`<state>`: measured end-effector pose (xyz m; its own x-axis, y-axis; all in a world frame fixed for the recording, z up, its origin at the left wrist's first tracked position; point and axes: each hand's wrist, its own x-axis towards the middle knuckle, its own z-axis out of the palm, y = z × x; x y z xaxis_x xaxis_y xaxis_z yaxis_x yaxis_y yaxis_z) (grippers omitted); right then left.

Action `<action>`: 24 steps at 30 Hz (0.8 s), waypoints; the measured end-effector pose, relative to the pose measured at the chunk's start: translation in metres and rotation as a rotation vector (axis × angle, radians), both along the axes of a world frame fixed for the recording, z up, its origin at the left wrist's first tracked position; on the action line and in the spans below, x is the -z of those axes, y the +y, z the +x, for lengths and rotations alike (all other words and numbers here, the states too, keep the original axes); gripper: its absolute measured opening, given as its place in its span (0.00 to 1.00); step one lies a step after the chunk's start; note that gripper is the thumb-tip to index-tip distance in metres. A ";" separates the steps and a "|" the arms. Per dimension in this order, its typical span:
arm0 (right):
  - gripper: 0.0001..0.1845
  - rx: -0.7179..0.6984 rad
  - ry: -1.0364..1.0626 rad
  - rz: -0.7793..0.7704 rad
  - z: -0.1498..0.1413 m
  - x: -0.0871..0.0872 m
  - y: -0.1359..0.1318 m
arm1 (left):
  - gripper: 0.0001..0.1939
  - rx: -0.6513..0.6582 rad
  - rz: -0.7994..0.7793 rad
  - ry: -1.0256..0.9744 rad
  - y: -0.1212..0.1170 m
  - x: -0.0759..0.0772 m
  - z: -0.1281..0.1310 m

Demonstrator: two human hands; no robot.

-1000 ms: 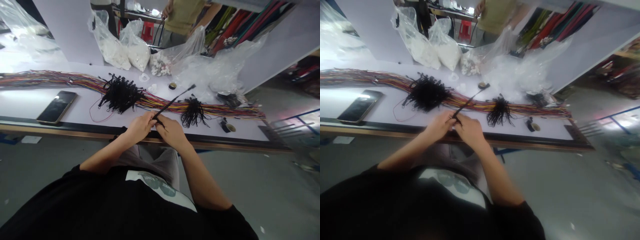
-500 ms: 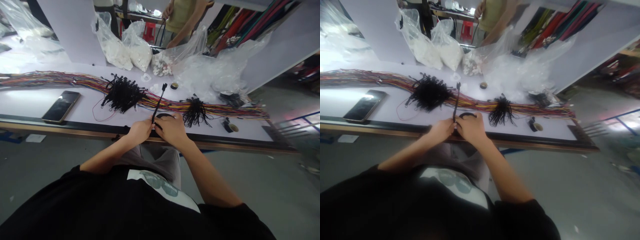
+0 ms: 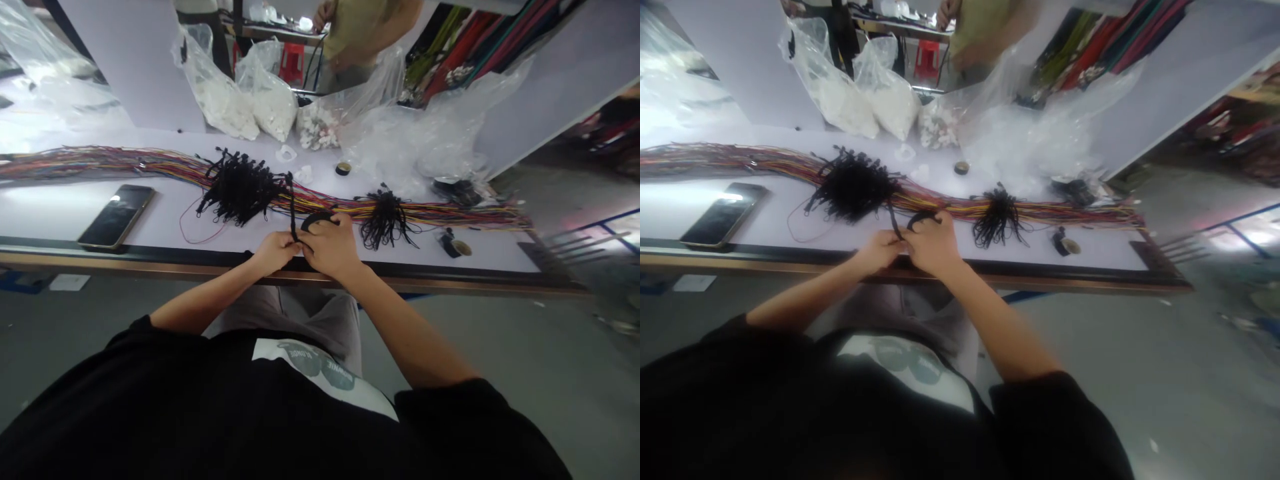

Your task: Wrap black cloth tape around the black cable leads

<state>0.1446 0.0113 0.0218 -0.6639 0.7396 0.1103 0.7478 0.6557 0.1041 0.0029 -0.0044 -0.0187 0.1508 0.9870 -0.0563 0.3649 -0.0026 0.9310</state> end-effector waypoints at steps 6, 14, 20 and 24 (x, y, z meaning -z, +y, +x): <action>0.21 0.034 0.034 -0.056 -0.010 -0.007 0.014 | 0.10 -0.075 -0.094 -0.227 0.006 0.006 -0.007; 0.21 0.039 0.068 -0.163 0.006 -0.012 0.014 | 0.11 -0.030 0.241 0.190 0.005 -0.004 -0.012; 0.18 0.011 -0.034 -0.154 0.007 -0.015 0.007 | 0.10 0.128 0.029 0.225 0.002 -0.013 -0.006; 0.15 -0.019 -0.025 -0.132 0.006 -0.012 0.005 | 0.07 0.064 -0.025 0.138 0.003 -0.007 0.000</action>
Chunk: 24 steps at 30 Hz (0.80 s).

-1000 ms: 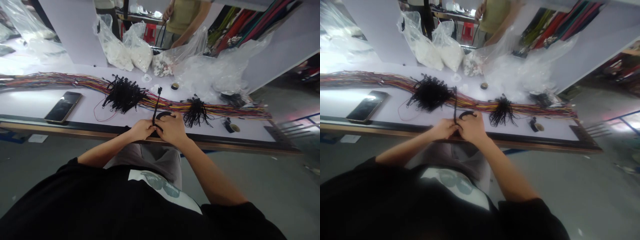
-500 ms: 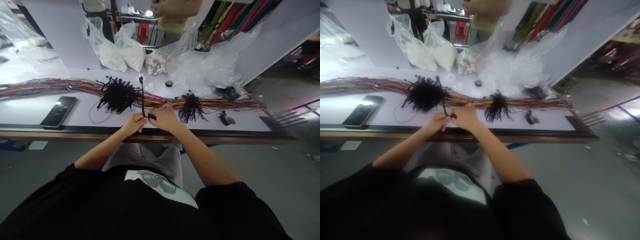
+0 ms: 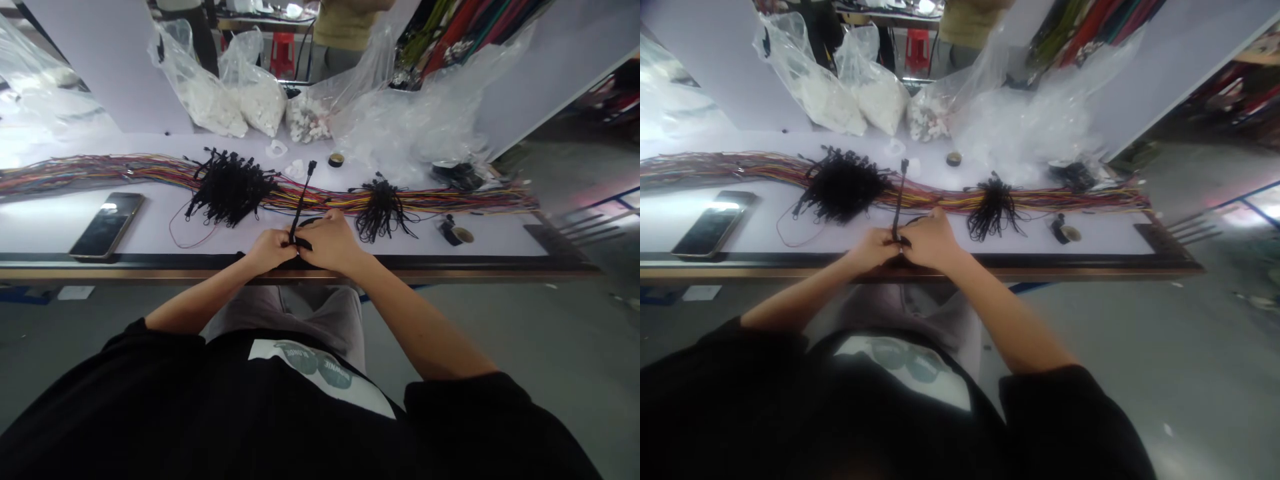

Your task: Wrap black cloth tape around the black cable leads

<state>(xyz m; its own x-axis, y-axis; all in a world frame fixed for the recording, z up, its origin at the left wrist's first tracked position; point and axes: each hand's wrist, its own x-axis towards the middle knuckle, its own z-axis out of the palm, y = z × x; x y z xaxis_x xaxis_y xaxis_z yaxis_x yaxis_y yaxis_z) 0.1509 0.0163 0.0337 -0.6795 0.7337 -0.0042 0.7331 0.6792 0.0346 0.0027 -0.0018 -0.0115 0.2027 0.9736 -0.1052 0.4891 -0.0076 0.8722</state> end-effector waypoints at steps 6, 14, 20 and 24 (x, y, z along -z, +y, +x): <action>0.17 -0.016 -0.012 0.067 -0.011 0.001 0.004 | 0.05 -0.203 -0.050 -0.236 0.005 0.009 0.004; 0.16 -0.008 0.018 0.072 -0.027 -0.005 0.016 | 0.07 -0.287 -0.064 -0.354 0.013 0.000 -0.008; 0.17 0.017 0.100 -0.104 -0.010 -0.006 0.007 | 0.11 0.018 0.316 0.151 -0.003 -0.013 -0.030; 0.18 0.090 0.051 -0.070 -0.011 -0.008 0.000 | 0.16 -0.068 0.426 0.437 -0.009 -0.012 -0.025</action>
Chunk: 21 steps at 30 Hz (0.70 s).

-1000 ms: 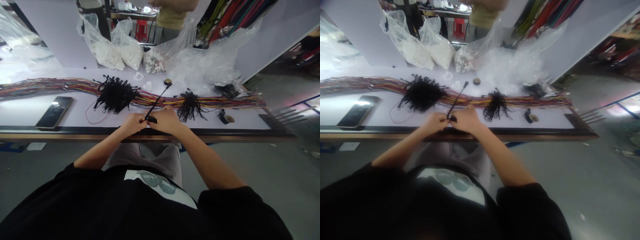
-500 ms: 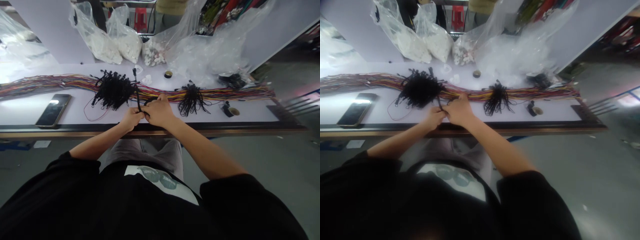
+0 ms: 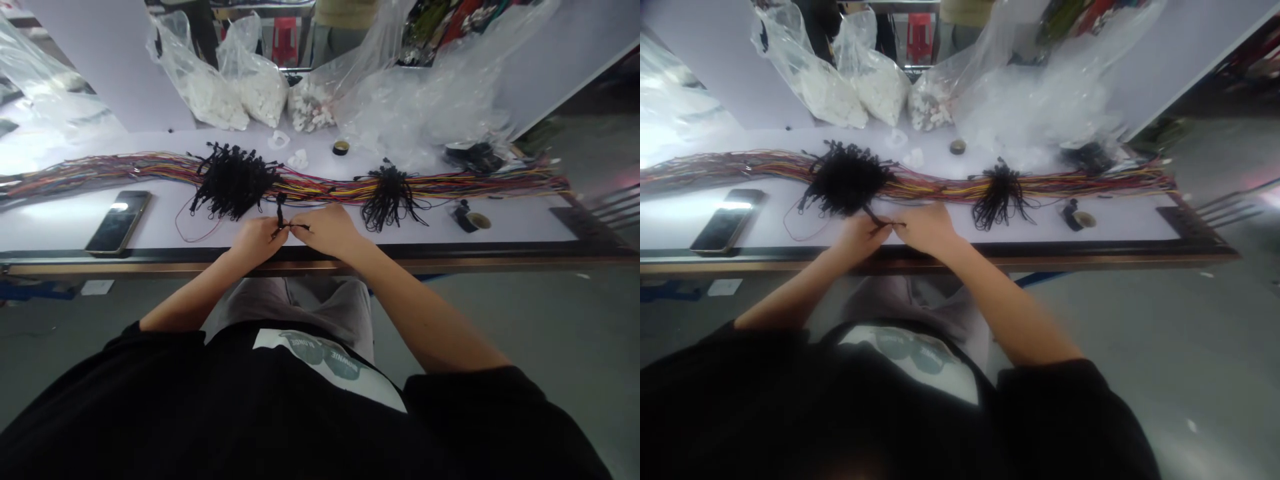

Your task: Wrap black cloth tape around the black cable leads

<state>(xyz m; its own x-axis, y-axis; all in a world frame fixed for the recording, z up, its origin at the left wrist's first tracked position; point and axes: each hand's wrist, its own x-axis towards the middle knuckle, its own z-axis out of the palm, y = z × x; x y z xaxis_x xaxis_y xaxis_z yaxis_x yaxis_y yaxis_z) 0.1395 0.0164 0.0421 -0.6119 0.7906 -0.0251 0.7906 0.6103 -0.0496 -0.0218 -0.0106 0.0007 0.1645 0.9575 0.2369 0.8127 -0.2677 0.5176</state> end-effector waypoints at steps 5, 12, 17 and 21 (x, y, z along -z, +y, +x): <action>0.17 0.041 0.002 0.031 -0.004 -0.001 -0.005 | 0.12 -0.021 0.069 0.054 -0.002 -0.002 0.008; 0.18 -0.033 0.048 0.178 -0.003 0.007 -0.015 | 0.13 -0.089 -0.035 -0.171 -0.005 -0.010 0.012; 0.16 -0.150 0.094 0.424 0.002 0.016 -0.026 | 0.08 -0.049 -0.164 -0.647 -0.010 -0.004 0.014; 0.15 -0.172 0.131 0.581 0.007 0.027 -0.032 | 0.06 -0.077 -0.285 -1.002 -0.017 0.003 0.024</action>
